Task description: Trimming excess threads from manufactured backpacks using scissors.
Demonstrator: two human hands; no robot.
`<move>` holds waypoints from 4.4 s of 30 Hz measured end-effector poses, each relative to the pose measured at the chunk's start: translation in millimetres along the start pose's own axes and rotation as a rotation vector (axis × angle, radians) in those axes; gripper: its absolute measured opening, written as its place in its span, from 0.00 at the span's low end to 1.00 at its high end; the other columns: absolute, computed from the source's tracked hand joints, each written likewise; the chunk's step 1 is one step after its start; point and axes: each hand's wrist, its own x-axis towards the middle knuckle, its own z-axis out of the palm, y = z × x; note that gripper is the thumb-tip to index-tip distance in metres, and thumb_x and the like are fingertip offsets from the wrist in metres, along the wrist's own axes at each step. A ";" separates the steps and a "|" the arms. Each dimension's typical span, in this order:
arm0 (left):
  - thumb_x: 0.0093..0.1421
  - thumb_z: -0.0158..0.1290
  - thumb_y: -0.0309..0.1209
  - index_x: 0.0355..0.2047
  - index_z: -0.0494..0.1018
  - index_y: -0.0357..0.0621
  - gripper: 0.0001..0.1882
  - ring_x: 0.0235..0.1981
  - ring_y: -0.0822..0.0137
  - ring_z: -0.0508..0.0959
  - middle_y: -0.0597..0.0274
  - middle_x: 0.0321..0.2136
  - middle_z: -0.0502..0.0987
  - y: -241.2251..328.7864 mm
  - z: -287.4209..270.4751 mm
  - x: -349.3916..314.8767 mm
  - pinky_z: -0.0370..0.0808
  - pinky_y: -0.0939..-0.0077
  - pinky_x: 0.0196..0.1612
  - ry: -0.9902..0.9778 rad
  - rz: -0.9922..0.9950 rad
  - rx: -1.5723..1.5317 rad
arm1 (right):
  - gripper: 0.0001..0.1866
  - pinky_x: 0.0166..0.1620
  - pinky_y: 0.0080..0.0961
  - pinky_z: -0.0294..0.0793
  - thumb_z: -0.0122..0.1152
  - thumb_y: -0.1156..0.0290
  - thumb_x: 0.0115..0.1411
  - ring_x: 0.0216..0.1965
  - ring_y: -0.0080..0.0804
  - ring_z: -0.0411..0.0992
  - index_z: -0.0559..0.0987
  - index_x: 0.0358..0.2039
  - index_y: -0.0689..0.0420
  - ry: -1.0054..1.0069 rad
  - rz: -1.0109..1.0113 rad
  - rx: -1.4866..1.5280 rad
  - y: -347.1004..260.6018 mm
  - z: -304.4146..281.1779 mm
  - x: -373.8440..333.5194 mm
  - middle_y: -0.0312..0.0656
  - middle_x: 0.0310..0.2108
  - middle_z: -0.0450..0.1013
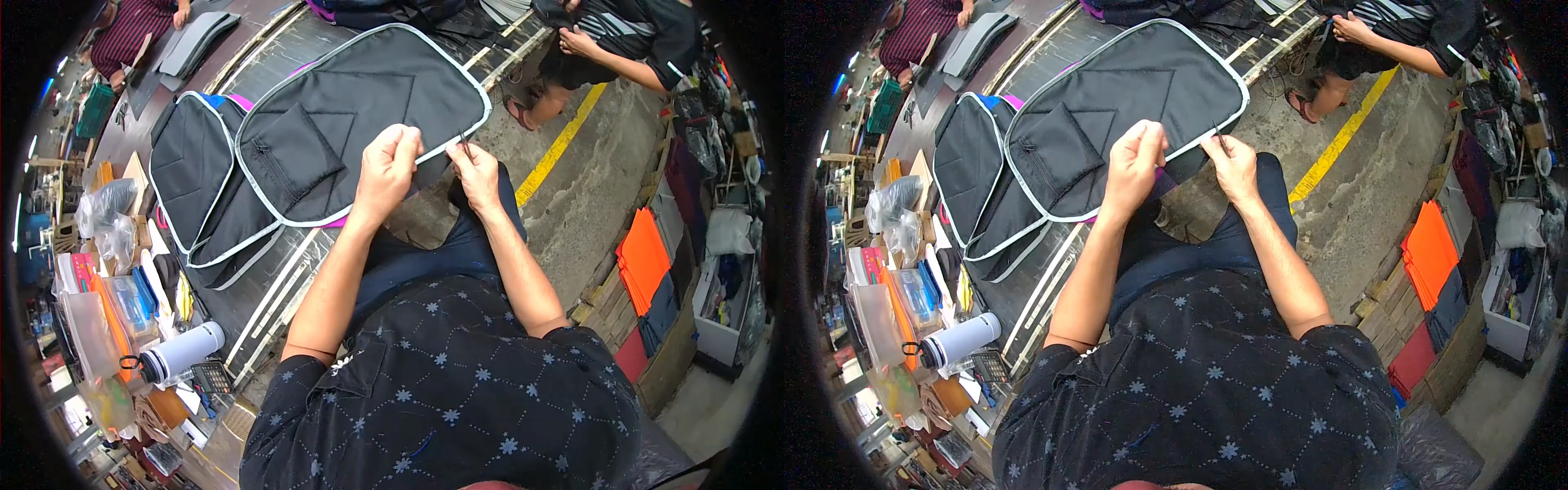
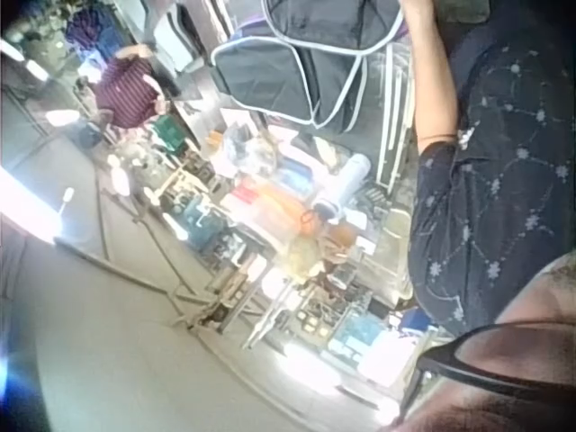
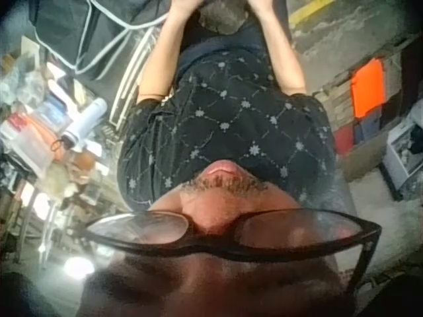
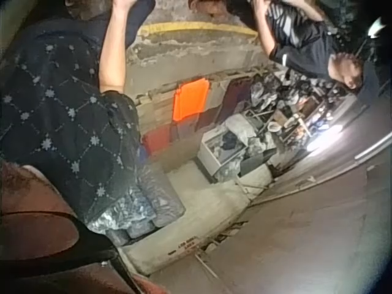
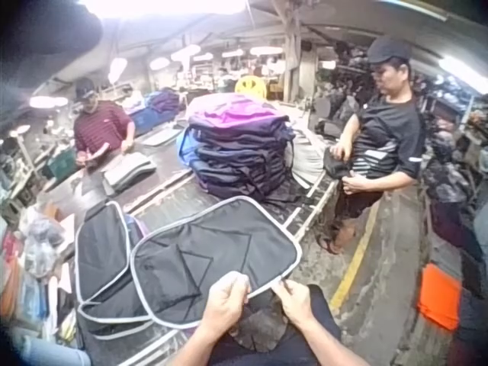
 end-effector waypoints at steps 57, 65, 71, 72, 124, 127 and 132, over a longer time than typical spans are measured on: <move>0.55 0.71 0.32 0.23 0.82 0.46 0.09 0.23 0.54 0.81 0.58 0.20 0.80 1.2 5.8 -78.0 0.75 0.61 0.30 -0.372 0.553 0.532 | 0.10 0.36 0.16 0.63 0.66 0.66 0.76 0.33 0.11 0.64 0.84 0.43 0.61 -0.074 -0.089 -0.033 17.1 -4.2 0.5 0.21 0.33 0.73; 0.60 0.69 0.31 0.46 0.85 0.42 0.14 0.52 0.51 0.81 0.53 0.50 0.83 0.8 -29.9 -68.8 0.75 0.55 0.57 0.244 0.361 1.054 | 0.11 0.35 0.16 0.61 0.67 0.65 0.75 0.32 0.11 0.63 0.83 0.41 0.60 -0.041 -0.087 0.044 8.7 3.0 -6.3 0.21 0.31 0.71; 0.60 0.68 0.29 0.46 0.87 0.47 0.13 0.50 0.55 0.81 0.59 0.44 0.83 -7.3 -39.1 -63.9 0.74 0.59 0.51 0.161 0.322 1.093 | 0.12 0.35 0.16 0.61 0.68 0.64 0.75 0.32 0.11 0.63 0.84 0.42 0.61 -0.038 -0.108 -0.013 16.8 1.4 -4.5 0.21 0.32 0.72; 0.59 0.69 0.29 0.43 0.86 0.48 0.11 0.47 0.57 0.81 0.60 0.42 0.82 -8.4 -37.7 -61.7 0.74 0.59 0.50 0.142 0.290 1.103 | 0.12 0.35 0.16 0.61 0.68 0.64 0.75 0.32 0.11 0.63 0.84 0.42 0.61 -0.039 -0.106 -0.013 17.0 1.6 -4.6 0.21 0.32 0.72; 0.57 0.62 0.26 0.44 0.89 0.59 0.16 0.48 0.67 0.82 0.73 0.46 0.89 159.3 -127.1 -20.7 0.69 0.64 0.57 0.518 1.362 1.417 | 0.10 0.49 0.22 0.73 0.62 0.69 0.77 0.41 0.18 0.73 0.82 0.45 0.63 0.260 -0.480 0.159 -139.5 17.6 27.3 0.32 0.40 0.78; 0.59 0.64 0.28 0.44 0.88 0.58 0.13 0.52 0.61 0.82 0.67 0.47 0.89 176.8 -172.1 -21.5 0.71 0.60 0.61 0.517 1.300 1.443 | 0.08 0.42 0.21 0.72 0.63 0.69 0.76 0.35 0.16 0.71 0.81 0.43 0.61 0.163 -0.351 0.217 -134.3 23.2 -24.3 0.29 0.35 0.76; 0.58 0.57 0.19 0.45 0.87 0.46 0.17 0.54 0.53 0.83 0.61 0.52 0.88 140.0 -216.5 -24.3 0.75 0.59 0.61 0.312 0.760 1.469 | 0.10 0.39 0.19 0.71 0.72 0.68 0.71 0.35 0.13 0.70 0.83 0.38 0.62 -0.208 -0.181 0.052 -94.6 34.7 -63.1 0.26 0.31 0.76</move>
